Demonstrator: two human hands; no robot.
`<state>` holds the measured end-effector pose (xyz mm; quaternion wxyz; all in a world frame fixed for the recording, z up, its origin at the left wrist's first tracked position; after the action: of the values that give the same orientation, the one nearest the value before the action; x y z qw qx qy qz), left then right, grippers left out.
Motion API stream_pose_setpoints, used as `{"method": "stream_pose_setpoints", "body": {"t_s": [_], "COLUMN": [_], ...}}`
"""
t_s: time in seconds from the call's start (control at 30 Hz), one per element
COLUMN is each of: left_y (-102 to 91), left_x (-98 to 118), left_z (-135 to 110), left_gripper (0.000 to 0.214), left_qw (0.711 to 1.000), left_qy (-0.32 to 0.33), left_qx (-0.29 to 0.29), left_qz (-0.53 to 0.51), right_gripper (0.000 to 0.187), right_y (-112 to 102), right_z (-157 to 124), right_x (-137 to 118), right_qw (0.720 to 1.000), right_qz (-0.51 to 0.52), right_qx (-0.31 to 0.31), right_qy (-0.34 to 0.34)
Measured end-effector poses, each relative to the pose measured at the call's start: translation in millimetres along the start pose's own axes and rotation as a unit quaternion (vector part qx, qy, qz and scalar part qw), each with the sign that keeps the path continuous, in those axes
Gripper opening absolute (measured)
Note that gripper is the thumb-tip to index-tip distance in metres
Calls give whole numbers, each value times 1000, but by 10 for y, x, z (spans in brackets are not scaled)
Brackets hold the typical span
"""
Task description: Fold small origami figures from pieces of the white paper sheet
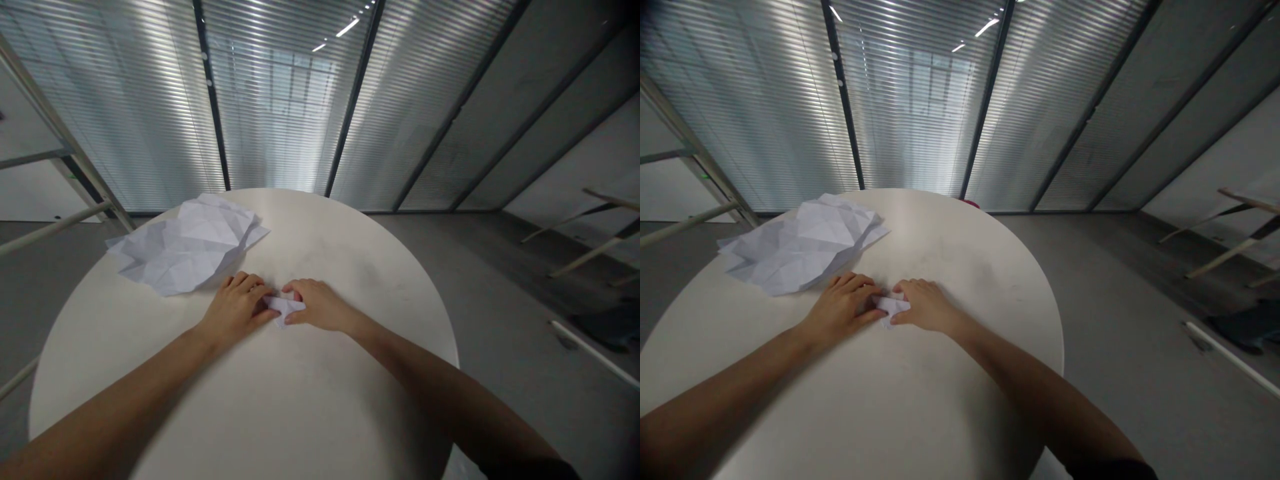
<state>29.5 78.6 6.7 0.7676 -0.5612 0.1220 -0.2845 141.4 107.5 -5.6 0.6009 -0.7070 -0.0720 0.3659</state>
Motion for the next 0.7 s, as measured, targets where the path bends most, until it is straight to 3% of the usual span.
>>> {"method": "stream_pose_setpoints", "body": {"t_s": [0.13,0.27,0.37,0.5,0.6,0.7], "left_y": [-24,-56,-61,-117,-94,-53], "left_x": [-21,-184,-217,-171,-185,-182], "left_z": [14,-2,-6,7,10,11], "left_gripper": [38,47,36,29,31,30], "left_qw": [998,970,944,939,930,924], "left_qy": [-25,-113,-145,-142,-155,-163], "left_qx": [42,96,99,94,82,67], "left_qz": [-46,-194,-278,-299,-322,-340], "right_gripper": [25,12,13,25,31,31], "right_y": [-3,-7,58,147,149,127], "right_z": [-13,-1,12,29,28,4], "right_x": [61,96,135,101,77,111], "right_qw": [995,965,917,865,846,853], "right_qz": [93,251,386,492,525,506], "right_qx": [-8,47,74,63,66,96], "right_qy": [35,50,68,70,63,78]}}
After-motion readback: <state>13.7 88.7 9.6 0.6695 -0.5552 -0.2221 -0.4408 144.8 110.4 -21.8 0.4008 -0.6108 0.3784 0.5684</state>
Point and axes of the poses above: each hand's wrist, its own z-axis towards the middle knuckle, its own y-axis out of the palm, x = y × z, the point moved 9 cm from there along z, towards the middle knuckle, and after that the axes turned 2 degrees about y, right-handed, at the moved point
